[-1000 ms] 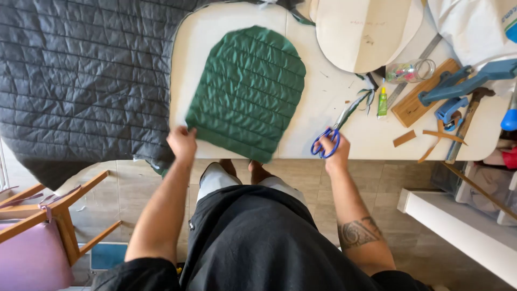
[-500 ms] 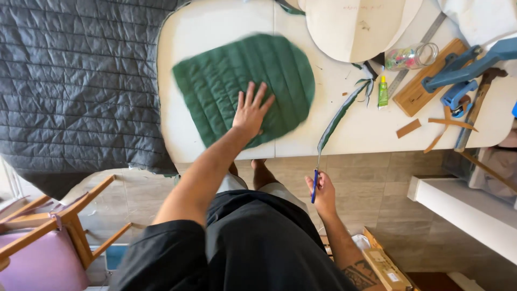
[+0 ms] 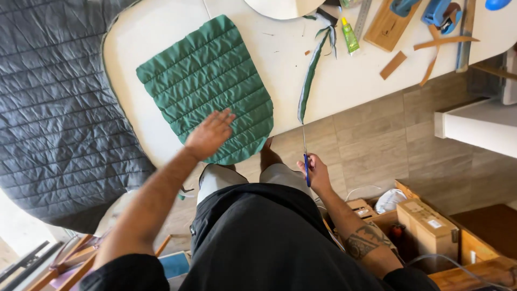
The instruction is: Cut quilted leather material using scissors and fold the resulting piece.
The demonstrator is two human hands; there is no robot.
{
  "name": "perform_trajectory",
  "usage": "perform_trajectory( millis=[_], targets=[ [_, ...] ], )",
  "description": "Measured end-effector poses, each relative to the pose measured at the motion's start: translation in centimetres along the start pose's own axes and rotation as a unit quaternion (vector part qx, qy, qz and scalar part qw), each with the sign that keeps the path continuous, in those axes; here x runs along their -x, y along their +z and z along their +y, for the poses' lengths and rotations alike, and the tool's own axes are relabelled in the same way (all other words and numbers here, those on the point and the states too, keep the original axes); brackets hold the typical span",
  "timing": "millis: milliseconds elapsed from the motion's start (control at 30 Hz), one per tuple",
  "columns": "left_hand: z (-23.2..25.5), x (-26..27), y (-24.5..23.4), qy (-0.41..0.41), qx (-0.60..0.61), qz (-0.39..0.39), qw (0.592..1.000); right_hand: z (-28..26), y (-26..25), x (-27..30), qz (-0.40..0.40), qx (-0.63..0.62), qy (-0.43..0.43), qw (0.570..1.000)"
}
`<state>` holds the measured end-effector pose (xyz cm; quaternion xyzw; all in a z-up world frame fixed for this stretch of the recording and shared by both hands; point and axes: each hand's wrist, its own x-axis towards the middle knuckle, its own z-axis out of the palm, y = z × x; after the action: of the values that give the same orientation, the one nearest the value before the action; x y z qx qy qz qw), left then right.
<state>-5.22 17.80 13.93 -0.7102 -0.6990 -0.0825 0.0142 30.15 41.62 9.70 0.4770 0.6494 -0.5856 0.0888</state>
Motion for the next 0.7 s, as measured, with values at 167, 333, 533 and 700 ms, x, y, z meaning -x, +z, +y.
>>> perform_trajectory(
  millis=[167, 333, 533, 700],
  targets=[
    [7.4, -4.8, 4.0, -0.183, 0.084, -0.099, 0.975, -0.6, 2.8, 3.7, 0.007, -0.023, 0.015, 1.000],
    [10.2, -5.3, 6.0, -0.168, 0.064, -0.133, 0.975, 2.2, 7.1, 7.2, 0.075, -0.088, 0.018, 0.993],
    [13.8, 2.1, 5.2, -0.024, 0.055, 0.001, 0.998, 7.7, 14.2, 9.9, 0.111, -0.188, 0.003, 0.976],
    [20.7, 12.1, 12.2, -0.116, 0.321, -0.120, 0.932, 7.6, 17.5, 11.3, 0.136, -0.233, -0.048, 0.962]
  ],
)
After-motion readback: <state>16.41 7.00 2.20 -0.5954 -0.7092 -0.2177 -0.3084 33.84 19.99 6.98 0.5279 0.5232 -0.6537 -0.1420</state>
